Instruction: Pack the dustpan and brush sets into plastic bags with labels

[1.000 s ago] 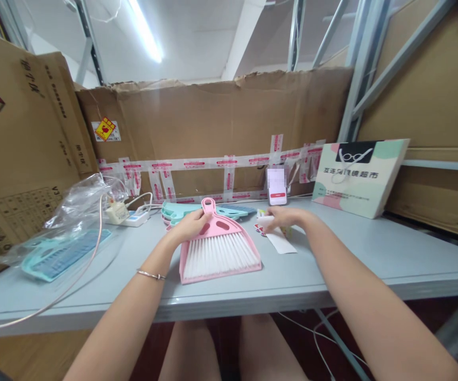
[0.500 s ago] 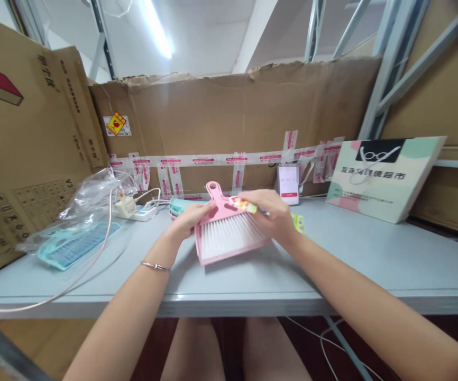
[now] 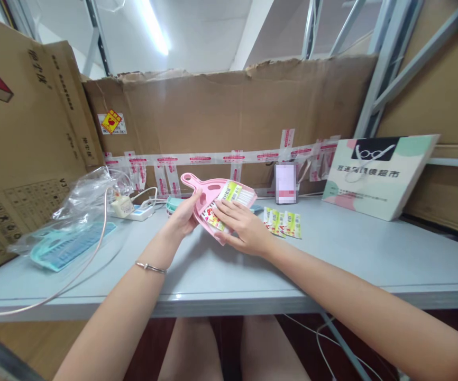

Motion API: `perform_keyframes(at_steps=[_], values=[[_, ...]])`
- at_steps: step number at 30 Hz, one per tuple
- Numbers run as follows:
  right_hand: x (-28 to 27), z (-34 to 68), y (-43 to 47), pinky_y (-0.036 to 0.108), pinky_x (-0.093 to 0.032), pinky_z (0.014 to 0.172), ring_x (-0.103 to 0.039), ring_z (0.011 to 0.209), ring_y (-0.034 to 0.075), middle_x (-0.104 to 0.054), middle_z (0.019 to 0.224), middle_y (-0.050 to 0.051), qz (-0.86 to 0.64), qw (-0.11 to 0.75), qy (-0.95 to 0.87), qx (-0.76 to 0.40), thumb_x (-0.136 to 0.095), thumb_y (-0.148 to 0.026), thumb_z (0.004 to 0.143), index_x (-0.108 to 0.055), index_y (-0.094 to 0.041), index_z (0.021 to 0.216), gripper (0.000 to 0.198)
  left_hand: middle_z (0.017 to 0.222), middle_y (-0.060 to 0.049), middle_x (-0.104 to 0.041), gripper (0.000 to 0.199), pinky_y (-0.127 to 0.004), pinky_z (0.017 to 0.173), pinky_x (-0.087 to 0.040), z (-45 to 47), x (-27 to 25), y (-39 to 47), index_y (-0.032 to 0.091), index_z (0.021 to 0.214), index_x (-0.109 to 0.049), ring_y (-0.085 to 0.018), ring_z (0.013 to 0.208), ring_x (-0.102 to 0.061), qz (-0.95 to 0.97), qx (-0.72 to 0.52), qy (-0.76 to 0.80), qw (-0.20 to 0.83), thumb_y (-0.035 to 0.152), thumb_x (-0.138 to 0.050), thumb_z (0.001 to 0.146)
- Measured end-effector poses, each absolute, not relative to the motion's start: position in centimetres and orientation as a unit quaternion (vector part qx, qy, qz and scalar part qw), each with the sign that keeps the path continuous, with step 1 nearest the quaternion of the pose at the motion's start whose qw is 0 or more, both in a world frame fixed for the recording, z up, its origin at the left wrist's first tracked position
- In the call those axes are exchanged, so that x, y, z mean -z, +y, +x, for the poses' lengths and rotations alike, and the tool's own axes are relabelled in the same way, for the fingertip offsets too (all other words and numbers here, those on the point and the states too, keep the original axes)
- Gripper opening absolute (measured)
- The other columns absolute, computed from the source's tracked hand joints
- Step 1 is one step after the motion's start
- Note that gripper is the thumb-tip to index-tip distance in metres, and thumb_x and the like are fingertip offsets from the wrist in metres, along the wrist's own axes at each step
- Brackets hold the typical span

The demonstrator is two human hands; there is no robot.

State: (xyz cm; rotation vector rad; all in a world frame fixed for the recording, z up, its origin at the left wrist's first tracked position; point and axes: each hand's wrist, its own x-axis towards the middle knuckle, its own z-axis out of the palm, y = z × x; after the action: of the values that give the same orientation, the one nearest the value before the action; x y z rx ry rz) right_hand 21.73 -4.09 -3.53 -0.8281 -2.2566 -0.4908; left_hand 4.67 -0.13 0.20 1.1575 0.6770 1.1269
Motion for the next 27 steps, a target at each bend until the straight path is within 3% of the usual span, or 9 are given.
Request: perform_keyframes(at_steps=[6,12,15,17,20,27], values=[[3.7,21.7,-3.9,0.045,-0.025,0.107,-0.033,0.129,0.023,-0.041,0.136,0.015,-0.319,0.344,-0.868,0.162,-0.038,-0.039,0.087,-0.047,-0.007,0.127,0.052,0.098,-0.009,-0.069,0.044,-0.029,0.079,-0.051,4.5,-0.4,-0.8,0.012,0.101,-0.063,-0.020,0.088,-0.064,0.555,-0.476,0.269,0.627,0.010,-0.075,0.060],[3.2,22.0,-4.1,0.040,-0.033,0.104,-0.040,0.125,0.018,-0.050,0.130,0.012,-0.310,0.440,-0.841,0.057,-0.035,-0.029,0.088,-0.047,-0.014,0.124,0.040,0.096,-0.008,-0.069,0.049,-0.031,0.076,-0.052,4.3,-0.4,-0.7,0.013,0.103,-0.062,-0.020,0.084,-0.066,0.573,-0.485,0.261,0.606,0.006,-0.075,0.056],[2.8,22.4,-3.9,0.041,-0.031,0.104,-0.032,0.130,0.018,-0.045,0.134,0.011,-0.322,0.482,-0.812,0.062,-0.038,-0.029,0.088,-0.045,-0.016,0.125,0.040,0.094,-0.007,-0.070,0.048,-0.031,0.074,-0.053,4.2,-0.5,-0.8,0.014,0.102,-0.061,-0.020,0.081,-0.066,0.573,-0.490,0.259,0.604,0.007,-0.076,0.056],[2.7,22.7,-3.6,0.045,-0.022,0.108,-0.024,0.134,0.020,-0.038,0.139,0.010,-0.340,0.440,-0.826,0.093,-0.040,-0.032,0.088,-0.042,-0.016,0.128,0.044,0.093,-0.007,-0.070,0.048,-0.031,0.074,-0.053,4.2,-0.6,-0.8,0.014,0.102,-0.062,-0.019,0.080,-0.066,0.569,-0.496,0.259,0.603,0.009,-0.076,0.056],[2.7,22.8,-3.4,0.049,-0.016,0.108,-0.024,0.134,0.023,-0.033,0.142,0.009,-0.387,0.347,-0.846,0.119,-0.039,-0.038,0.088,-0.039,-0.017,0.133,0.050,0.092,-0.008,-0.070,0.046,-0.031,0.073,-0.054,4.2,-0.5,-0.6,0.013,0.100,-0.062,-0.019,0.079,-0.066,0.558,-0.506,0.263,0.602,0.013,-0.078,0.056],[3.4,22.1,-3.2,0.044,-0.027,0.103,-0.032,0.128,0.027,-0.035,0.140,0.015,-0.484,0.350,-0.787,0.153,-0.035,-0.046,0.088,-0.040,-0.014,0.134,0.056,0.086,-0.007,-0.070,0.042,-0.030,0.065,-0.055,4.4,-0.3,-0.3,0.013,0.095,-0.062,-0.018,0.072,-0.066,0.526,-0.546,0.283,0.587,0.023,-0.078,0.058]])
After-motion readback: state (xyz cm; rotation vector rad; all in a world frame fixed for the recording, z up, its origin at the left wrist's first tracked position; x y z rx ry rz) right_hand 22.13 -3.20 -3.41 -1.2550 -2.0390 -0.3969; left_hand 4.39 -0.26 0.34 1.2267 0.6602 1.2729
